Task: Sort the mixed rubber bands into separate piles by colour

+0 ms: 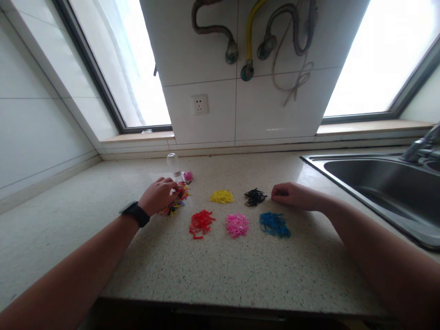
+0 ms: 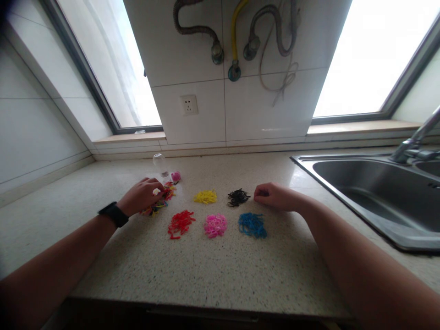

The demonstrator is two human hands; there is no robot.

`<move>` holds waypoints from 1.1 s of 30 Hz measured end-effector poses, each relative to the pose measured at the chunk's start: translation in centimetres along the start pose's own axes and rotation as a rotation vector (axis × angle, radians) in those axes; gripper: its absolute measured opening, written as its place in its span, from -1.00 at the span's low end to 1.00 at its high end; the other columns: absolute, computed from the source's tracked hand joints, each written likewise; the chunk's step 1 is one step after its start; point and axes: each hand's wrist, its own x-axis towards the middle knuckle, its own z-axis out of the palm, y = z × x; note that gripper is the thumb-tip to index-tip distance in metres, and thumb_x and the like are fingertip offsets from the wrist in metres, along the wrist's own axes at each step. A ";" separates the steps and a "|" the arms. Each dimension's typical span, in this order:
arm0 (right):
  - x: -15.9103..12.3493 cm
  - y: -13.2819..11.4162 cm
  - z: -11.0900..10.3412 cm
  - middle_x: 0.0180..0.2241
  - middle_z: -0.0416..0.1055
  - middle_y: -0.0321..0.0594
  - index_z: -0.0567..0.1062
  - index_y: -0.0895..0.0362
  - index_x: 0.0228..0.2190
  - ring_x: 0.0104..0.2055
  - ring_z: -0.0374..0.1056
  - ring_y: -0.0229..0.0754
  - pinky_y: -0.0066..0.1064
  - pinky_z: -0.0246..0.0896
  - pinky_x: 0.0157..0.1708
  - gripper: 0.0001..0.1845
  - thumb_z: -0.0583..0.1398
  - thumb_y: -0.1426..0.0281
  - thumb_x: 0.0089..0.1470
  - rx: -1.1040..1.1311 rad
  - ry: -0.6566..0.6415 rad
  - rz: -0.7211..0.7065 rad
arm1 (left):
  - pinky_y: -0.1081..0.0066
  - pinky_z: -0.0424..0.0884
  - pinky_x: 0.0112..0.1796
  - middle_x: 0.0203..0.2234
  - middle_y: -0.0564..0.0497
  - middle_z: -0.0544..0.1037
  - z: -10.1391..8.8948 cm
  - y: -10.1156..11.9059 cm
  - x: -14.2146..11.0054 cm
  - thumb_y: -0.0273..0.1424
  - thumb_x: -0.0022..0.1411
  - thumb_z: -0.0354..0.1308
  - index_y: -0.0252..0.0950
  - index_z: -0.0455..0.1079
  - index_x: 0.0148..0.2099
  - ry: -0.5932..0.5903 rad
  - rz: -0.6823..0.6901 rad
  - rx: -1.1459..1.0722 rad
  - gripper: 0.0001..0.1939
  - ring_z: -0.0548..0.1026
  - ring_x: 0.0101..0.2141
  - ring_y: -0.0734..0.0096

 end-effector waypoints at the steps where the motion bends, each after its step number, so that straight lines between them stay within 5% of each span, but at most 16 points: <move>1: 0.0 0.0 0.0 -0.44 0.46 -0.18 0.53 0.17 -0.31 -0.41 0.28 -0.18 -0.36 0.13 -0.41 -0.60 0.14 0.08 0.11 -0.004 0.000 -0.002 | 0.20 0.36 -0.07 -0.27 -0.11 0.56 0.0 0.0 0.0 -0.28 0.26 0.11 -0.23 0.55 -0.25 0.002 -0.002 0.008 -0.79 0.45 -0.18 0.16; 18: -0.1 -0.4 -0.1 -0.43 0.46 -0.17 0.53 0.18 -0.32 -0.41 0.27 -0.18 -0.35 0.13 -0.41 -0.59 0.13 0.08 0.10 -0.007 -0.006 0.017 | 0.19 0.33 -0.04 -0.27 -0.10 0.56 0.6 -0.2 0.3 -0.29 0.31 0.04 -0.27 0.45 -0.25 0.045 -0.046 -0.086 -0.79 0.46 -0.17 0.14; 33: 0.0 0.0 0.1 -0.42 0.47 -0.18 0.53 0.17 -0.31 -0.40 0.28 -0.18 -0.35 0.14 -0.40 -0.59 0.13 0.08 0.12 0.006 -0.002 0.000 | 0.35 0.32 -0.29 -0.39 -0.05 0.53 0.1 0.2 0.2 -0.25 0.23 0.11 -0.26 0.38 -0.28 0.027 -0.159 -0.134 -0.82 0.48 -0.35 0.27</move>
